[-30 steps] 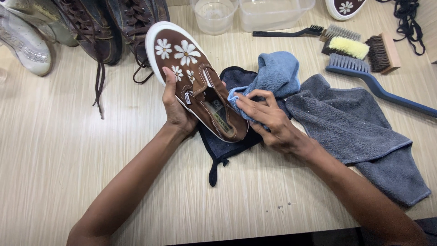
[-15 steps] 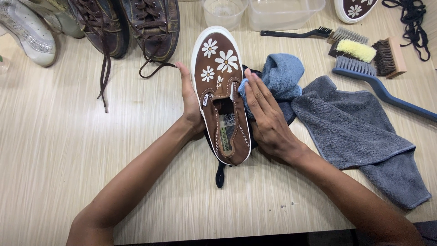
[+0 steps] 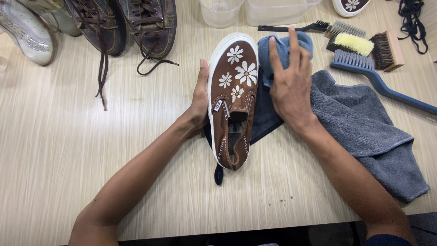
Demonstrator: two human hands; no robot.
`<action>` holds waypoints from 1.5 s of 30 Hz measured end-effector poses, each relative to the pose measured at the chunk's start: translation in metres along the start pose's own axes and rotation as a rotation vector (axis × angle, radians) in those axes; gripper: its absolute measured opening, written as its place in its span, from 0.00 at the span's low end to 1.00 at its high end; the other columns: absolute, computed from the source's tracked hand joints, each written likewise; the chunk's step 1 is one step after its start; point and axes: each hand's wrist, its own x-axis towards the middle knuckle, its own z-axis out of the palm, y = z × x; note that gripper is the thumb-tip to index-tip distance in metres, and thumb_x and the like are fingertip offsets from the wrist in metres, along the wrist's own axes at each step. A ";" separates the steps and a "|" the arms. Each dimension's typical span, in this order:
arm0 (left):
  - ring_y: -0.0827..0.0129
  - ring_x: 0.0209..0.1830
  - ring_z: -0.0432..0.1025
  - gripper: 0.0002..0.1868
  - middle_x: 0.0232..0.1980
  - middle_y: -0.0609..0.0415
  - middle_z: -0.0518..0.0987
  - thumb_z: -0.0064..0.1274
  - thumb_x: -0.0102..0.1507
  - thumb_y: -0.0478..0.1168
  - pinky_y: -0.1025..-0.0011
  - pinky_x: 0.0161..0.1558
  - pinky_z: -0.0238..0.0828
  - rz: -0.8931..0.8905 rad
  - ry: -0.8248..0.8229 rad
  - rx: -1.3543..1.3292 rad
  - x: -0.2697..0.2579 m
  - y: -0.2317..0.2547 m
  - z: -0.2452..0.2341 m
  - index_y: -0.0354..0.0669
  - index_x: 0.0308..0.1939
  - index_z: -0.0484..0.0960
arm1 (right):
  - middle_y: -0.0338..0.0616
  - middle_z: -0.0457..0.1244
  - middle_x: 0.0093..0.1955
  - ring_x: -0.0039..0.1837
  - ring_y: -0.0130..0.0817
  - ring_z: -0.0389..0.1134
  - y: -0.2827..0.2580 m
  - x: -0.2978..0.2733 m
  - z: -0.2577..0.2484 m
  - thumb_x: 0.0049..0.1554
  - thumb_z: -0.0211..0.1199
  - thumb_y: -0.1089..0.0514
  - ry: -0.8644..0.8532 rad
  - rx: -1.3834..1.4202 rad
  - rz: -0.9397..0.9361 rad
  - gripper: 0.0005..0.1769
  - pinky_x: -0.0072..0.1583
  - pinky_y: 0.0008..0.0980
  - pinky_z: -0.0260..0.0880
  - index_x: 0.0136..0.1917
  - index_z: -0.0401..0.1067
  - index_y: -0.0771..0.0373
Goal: The person cleans a brown slip-on shoe with white daisy patterns. They use a small brush to scrub the white rubber toe cap, wipe the shoe with a cloth, and then use a larger brush to clean the upper fabric and sole.
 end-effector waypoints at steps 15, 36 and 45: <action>0.52 0.63 0.76 0.54 0.66 0.36 0.78 0.32 0.56 0.73 0.55 0.69 0.73 0.154 -0.008 -0.015 0.008 0.010 -0.017 0.34 0.73 0.68 | 0.47 0.70 0.56 0.56 0.33 0.73 0.015 0.036 -0.133 0.58 0.66 0.54 -0.557 0.833 0.146 0.24 0.62 0.29 0.75 0.67 0.73 0.63; 0.43 0.81 0.58 0.31 0.75 0.53 0.70 0.56 0.52 0.47 0.39 0.75 0.60 1.099 0.400 1.377 -0.002 -0.027 -0.015 0.58 0.62 0.80 | 0.55 0.62 0.74 0.76 0.43 0.63 -0.006 0.033 -0.045 0.61 0.50 0.71 -0.422 0.978 -0.003 0.27 0.76 0.34 0.59 0.74 0.67 0.65; 0.54 0.51 0.75 0.30 0.46 0.57 0.80 0.71 0.54 0.57 0.40 0.66 0.52 1.178 0.252 1.456 0.003 -0.020 -0.019 0.54 0.57 0.82 | 0.65 0.67 0.66 0.69 0.59 0.68 -0.008 0.034 -0.050 0.50 0.79 0.56 -0.427 1.119 -0.050 0.51 0.61 0.50 0.69 0.81 0.59 0.60</action>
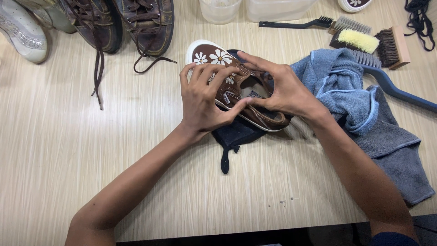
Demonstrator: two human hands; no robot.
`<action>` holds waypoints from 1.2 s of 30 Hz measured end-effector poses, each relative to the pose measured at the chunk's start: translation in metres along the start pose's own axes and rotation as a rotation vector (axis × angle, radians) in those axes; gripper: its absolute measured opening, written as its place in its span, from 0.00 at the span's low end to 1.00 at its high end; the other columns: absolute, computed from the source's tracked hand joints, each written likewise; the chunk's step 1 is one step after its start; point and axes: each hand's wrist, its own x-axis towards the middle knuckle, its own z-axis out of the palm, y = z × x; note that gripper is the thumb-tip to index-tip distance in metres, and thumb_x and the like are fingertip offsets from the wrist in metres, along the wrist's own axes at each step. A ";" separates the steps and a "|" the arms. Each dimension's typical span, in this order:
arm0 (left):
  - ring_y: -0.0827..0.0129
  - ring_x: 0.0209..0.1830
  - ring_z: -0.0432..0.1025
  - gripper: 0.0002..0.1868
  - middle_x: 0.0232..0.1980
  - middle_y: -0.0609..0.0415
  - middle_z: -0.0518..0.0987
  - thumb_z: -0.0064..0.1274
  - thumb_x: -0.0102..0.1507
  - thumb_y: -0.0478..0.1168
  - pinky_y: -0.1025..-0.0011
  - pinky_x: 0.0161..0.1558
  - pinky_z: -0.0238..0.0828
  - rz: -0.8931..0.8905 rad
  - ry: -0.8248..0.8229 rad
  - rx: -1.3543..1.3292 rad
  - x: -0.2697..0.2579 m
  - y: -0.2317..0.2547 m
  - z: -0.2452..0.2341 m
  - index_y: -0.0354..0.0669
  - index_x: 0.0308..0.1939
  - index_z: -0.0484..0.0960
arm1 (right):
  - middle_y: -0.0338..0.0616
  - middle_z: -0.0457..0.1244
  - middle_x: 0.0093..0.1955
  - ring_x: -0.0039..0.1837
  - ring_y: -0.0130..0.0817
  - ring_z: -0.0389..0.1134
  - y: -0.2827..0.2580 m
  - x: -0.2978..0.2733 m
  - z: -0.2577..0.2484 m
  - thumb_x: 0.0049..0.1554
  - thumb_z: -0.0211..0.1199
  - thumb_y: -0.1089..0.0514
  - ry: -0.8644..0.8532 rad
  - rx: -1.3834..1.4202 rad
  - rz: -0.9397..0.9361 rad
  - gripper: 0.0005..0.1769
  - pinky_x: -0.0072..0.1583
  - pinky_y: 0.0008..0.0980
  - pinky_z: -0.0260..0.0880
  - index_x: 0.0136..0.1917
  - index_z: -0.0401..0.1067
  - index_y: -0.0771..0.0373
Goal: The person cleans a brown slip-on shoe with white daisy patterns. They use a small brush to scrub the white rubber toe cap, wipe the shoe with a cloth, and then use a larger brush to clean the upper fabric and sole.
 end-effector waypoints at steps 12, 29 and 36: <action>0.76 0.14 0.65 0.14 0.21 0.58 0.71 0.60 0.56 0.24 0.79 0.21 0.64 -0.001 0.440 -0.305 0.007 -0.018 -0.006 0.43 0.40 0.92 | 0.70 0.59 0.71 0.68 0.71 0.61 0.004 -0.005 -0.020 0.57 0.65 0.65 -0.260 -0.274 0.080 0.27 0.65 0.59 0.64 0.70 0.70 0.71; 0.71 0.23 0.68 0.09 0.31 0.53 0.76 0.58 0.62 0.28 0.74 0.24 0.66 0.076 0.361 -0.157 0.000 -0.015 0.004 0.37 0.45 0.88 | 0.61 0.59 0.62 0.61 0.61 0.62 0.060 -0.020 -0.023 0.57 0.71 0.57 0.183 -0.749 0.164 0.26 0.55 0.55 0.69 0.67 0.72 0.64; 0.52 0.67 0.68 0.11 0.56 0.52 0.78 0.39 0.68 0.38 0.53 0.67 0.57 0.015 0.134 0.006 0.009 -0.008 0.005 0.44 0.43 0.79 | 0.49 0.73 0.49 0.53 0.55 0.74 0.029 -0.027 -0.050 0.45 0.64 0.65 -0.291 -0.992 0.824 0.17 0.54 0.48 0.75 0.42 0.85 0.45</action>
